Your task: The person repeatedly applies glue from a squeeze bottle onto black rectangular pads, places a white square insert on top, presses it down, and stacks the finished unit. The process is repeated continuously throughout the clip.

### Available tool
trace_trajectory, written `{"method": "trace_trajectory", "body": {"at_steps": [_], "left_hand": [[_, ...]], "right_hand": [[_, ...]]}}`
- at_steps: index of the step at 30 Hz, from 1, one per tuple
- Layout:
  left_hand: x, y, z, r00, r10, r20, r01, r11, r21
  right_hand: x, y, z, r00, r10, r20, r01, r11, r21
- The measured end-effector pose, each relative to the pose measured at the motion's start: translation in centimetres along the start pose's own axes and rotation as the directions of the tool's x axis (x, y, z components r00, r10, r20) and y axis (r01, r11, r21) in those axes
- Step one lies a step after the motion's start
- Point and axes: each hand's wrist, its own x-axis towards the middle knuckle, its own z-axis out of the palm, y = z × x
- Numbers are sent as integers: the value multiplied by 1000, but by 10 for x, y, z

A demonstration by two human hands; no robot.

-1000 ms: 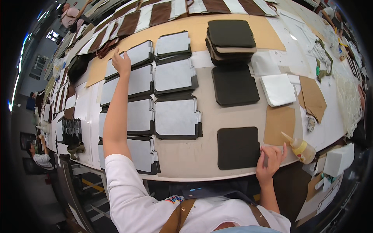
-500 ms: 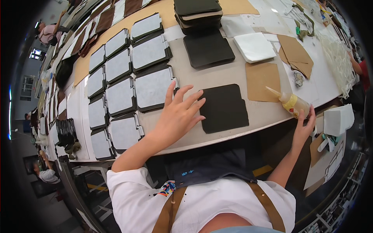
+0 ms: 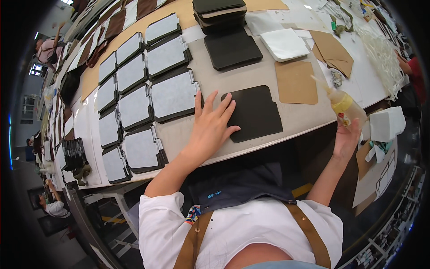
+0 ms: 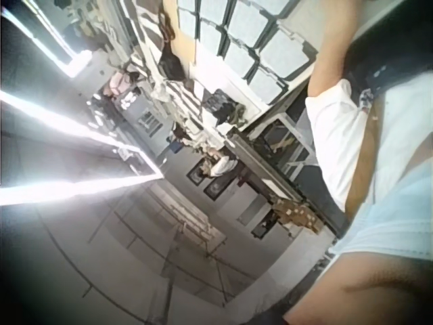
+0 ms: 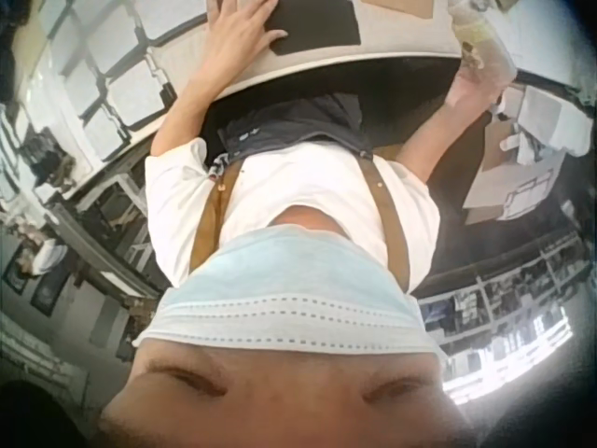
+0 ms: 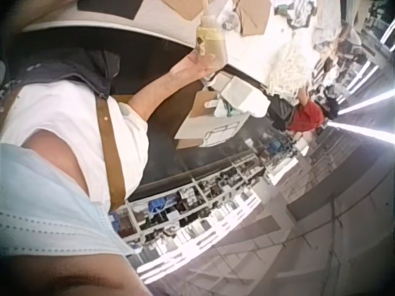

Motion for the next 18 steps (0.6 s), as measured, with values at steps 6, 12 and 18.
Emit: {"method": "trace_trajectory", "body": {"at_steps": [6, 12, 18], "left_hand": [[-1, -2, 3, 999, 13, -41, -12, 1000, 5], [-2, -3, 6, 997, 1, -81, -4, 999, -33], [-4, -5, 10, 993, -15, -117, 5, 997, -83]], "right_hand": [[-20, 6, 55, 983, -119, 141, 148, 965, -216], [-38, 26, 77, 981, -127, 149, 161, 956, -244], [-45, 30, 87, 968, -178, 178, 228, 919, -322]]}}
